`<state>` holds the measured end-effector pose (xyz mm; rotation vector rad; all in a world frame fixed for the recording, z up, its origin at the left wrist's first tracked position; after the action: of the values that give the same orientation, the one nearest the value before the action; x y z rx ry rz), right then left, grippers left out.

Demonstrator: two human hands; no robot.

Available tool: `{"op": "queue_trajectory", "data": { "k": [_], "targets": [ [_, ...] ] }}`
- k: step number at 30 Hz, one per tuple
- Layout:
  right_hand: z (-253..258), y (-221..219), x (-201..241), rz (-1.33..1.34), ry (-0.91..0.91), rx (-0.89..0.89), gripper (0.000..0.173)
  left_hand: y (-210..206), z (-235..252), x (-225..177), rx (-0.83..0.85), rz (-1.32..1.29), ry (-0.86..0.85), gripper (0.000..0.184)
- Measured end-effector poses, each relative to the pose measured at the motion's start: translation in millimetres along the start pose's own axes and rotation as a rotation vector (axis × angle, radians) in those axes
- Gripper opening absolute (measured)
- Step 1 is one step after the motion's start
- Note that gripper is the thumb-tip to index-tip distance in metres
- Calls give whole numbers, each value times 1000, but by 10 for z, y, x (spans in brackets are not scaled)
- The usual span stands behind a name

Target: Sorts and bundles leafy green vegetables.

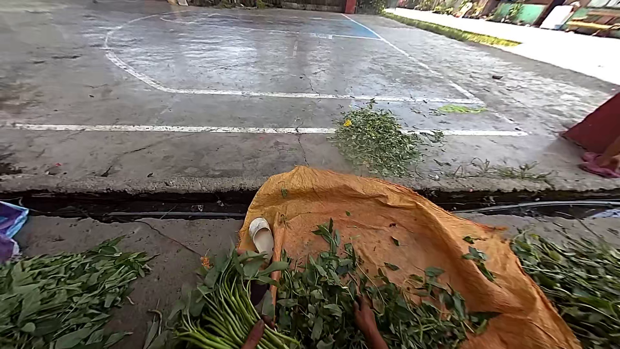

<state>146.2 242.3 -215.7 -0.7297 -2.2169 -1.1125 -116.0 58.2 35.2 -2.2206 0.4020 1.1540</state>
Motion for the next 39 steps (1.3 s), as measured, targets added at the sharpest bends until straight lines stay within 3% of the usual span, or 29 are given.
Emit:
{"op": "queue_trajectory", "data": {
  "k": [4, 7, 10, 13, 16, 19, 24, 28, 32, 37, 39],
  "targets": [
    [136, -130, -134, -127, -74, 145, 45, -68, 29, 40, 101, 59, 34, 24],
    [52, -117, -61, -296, -51, 231, 39, -51, 21, 95, 67, 52, 62, 24],
    [-133, -13, 208, -203, 100, 49, 31, -24, 27, 149, 10, 44, 79, 29],
    [-542, 124, 714, -17, 445, -204, 26, -13, -17, 222, -99, 71, 60, 41],
    [-1116, 186, 1194, 110, 674, -364, 26, -15, -62, 396, -151, 137, 59, 58],
    [-1676, 157, 1493, 151, 787, -468, 24, -62, -141, 548, -163, 195, 80, 68],
    [-2237, 46, 1609, 49, 953, -603, 17, -110, -281, 597, -125, 149, 98, 73],
    [-2400, 123, 1617, -67, 994, -627, 16, -139, -342, 592, -1, 192, 146, 55],
    [-2524, 194, 1671, -144, 919, -530, 20, -198, -343, 632, 126, 214, 149, 72],
    [-2557, 142, 1813, -272, 674, -123, 59, -229, -416, 546, 175, 257, 129, 67],
    [-2506, 117, 1821, -344, 576, 50, 59, -212, -400, 551, 182, 311, 154, 70]
  ]
}}
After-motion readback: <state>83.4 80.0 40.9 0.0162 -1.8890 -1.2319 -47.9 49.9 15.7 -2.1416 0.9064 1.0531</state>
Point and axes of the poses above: each hand's wrist, its own z-axis towards the middle knuckle, its own y-axis out of the back of the hand, x = y × z, the point moved 6 cm from there along z, towards the middle knuckle, and after that the axes turned 10 degrees about y, right-handed, at the moved point
